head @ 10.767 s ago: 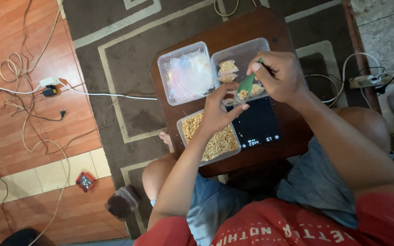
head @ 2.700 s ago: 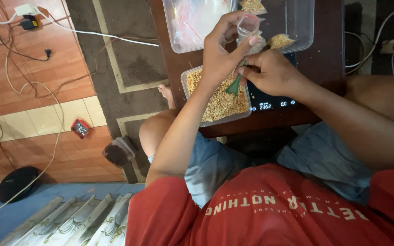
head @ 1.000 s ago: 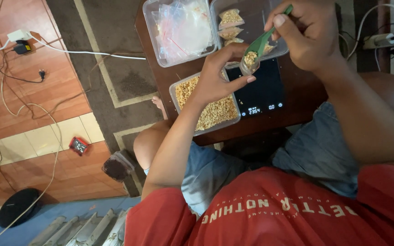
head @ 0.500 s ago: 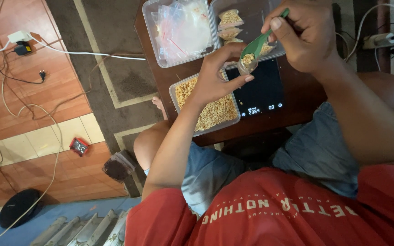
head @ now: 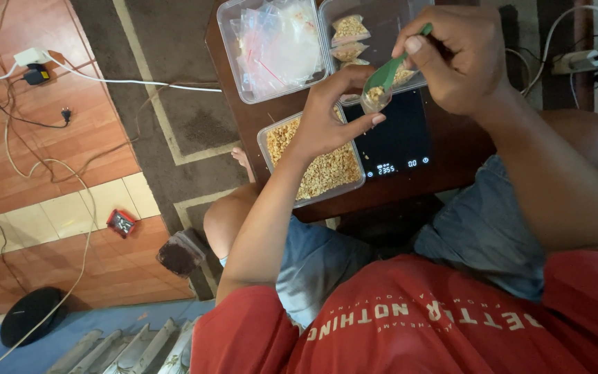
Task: The person weighs and adjusts the amount of grain in small plastic bags using a digital scale and a spoon.
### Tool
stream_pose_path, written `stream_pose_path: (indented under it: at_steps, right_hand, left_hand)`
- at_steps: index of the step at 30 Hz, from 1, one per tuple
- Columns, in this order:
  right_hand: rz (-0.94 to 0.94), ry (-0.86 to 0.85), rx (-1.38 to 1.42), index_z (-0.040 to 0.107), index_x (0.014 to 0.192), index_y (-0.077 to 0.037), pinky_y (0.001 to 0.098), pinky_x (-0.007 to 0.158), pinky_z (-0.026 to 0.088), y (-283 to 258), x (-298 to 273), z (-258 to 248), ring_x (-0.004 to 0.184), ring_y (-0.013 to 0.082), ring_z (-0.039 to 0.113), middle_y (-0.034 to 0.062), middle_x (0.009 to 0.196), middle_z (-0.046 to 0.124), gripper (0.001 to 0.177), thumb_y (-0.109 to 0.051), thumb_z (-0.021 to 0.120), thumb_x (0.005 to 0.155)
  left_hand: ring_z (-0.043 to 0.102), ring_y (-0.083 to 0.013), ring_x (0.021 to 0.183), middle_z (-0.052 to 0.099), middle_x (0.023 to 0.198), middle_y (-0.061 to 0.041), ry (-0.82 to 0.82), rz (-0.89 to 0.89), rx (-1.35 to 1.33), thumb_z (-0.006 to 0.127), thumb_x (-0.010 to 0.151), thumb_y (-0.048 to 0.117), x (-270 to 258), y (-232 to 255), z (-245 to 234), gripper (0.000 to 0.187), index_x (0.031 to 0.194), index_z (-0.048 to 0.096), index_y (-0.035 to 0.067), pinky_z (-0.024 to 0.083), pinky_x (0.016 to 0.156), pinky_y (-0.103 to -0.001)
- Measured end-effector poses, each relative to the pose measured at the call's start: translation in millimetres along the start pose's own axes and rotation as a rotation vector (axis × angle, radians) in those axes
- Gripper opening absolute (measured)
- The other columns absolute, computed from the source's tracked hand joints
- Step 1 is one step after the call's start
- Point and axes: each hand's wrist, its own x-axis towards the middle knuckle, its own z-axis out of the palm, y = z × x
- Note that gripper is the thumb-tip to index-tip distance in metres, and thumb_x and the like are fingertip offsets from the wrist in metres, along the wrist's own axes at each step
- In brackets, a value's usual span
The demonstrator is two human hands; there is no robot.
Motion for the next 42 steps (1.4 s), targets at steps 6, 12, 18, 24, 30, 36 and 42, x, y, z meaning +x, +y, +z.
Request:
stream_pose_path:
  at_steps: [6,12,18,24,30,36,42]
  right_hand:
    - [0.009,-0.024,0.010,0.075,0.107,0.011,0.0420,0.059,0.033,4.2,-3.5,0.9,0.058,0.0235,0.043,0.0167,0.077,0.058,0.035,-0.012,0.052,0.119]
    - [-0.007,-0.034,-0.017,0.073,0.105,0.013,0.0400,0.059,0.035,-0.3,0.3,1.0,0.061,0.0245,0.050,0.0192,0.082,0.063,0.033,-0.009,0.052,0.118]
    - [-0.081,0.104,0.054,0.073,0.096,0.016,0.0383,0.058,0.041,-0.5,-2.2,4.6,0.062,0.0268,0.057,0.0225,0.077,0.064,0.026,0.012,0.054,0.113]
    - [-0.015,0.188,0.120,0.068,0.107,0.017,0.0495,0.071,0.047,4.8,-14.5,10.2,0.073,0.0344,0.057,0.0262,0.085,0.061,0.043,-0.017,0.045,0.122]
    - [0.051,0.184,0.139,0.067,0.104,0.014,0.0430,0.068,0.046,-4.8,-9.8,11.4,0.069,0.0290,0.056,0.0230,0.085,0.061,0.039,-0.014,0.046,0.120]
    - [0.043,0.101,0.397,0.071,0.077,-0.008,0.0263,0.052,0.048,-33.5,-1.9,22.6,0.055,0.0246,0.066,0.0079,0.073,0.071,0.027,-0.011,0.061,0.102]
    - [-0.157,-0.311,0.293,0.072,0.088,-0.006,0.0461,0.050,0.054,-83.0,4.2,59.5,0.064,0.0373,0.068,0.0150,0.075,0.068,0.022,-0.014,0.056,0.102]
  left_hand:
    - [0.073,-0.0236,0.113,0.069,0.128,-0.006,0.000,0.001,0.012,0.082,0.093,0.027,-0.7,-6.6,0.5,0.048,0.133,0.059,0.012,0.062,0.100,-0.035]
    - [0.072,-0.0220,0.115,0.069,0.127,-0.005,-0.006,0.000,0.009,0.080,0.095,0.029,-1.4,-5.1,-0.5,0.048,0.134,0.057,0.012,0.060,0.102,-0.035]
    - [0.074,-0.0244,0.116,0.068,0.132,-0.006,-0.001,-0.030,-0.019,0.081,0.095,0.030,0.0,-3.3,-1.3,0.049,0.135,0.058,0.013,0.064,0.101,-0.036]
    - [0.071,-0.0232,0.106,0.068,0.117,-0.006,-0.187,0.007,-0.038,0.078,0.095,0.018,8.3,13.4,-1.9,0.030,0.121,0.064,0.013,0.066,0.096,-0.035]
    - [0.075,-0.0268,0.101,0.072,0.116,-0.008,-0.313,0.044,0.137,0.084,0.089,0.012,6.4,4.8,-3.9,0.044,0.125,0.059,0.011,0.059,0.090,-0.039]
    - [0.069,-0.0512,0.104,0.070,0.109,-0.027,-0.189,0.071,0.094,0.090,0.080,0.015,2.3,0.3,0.6,0.053,0.122,0.064,-0.002,0.059,0.090,-0.056]
    - [0.070,-0.0431,0.107,0.072,0.112,-0.019,-0.242,-0.016,0.105,0.085,0.083,0.017,1.6,-17.7,-4.3,0.048,0.126,0.066,0.009,0.059,0.096,-0.050]
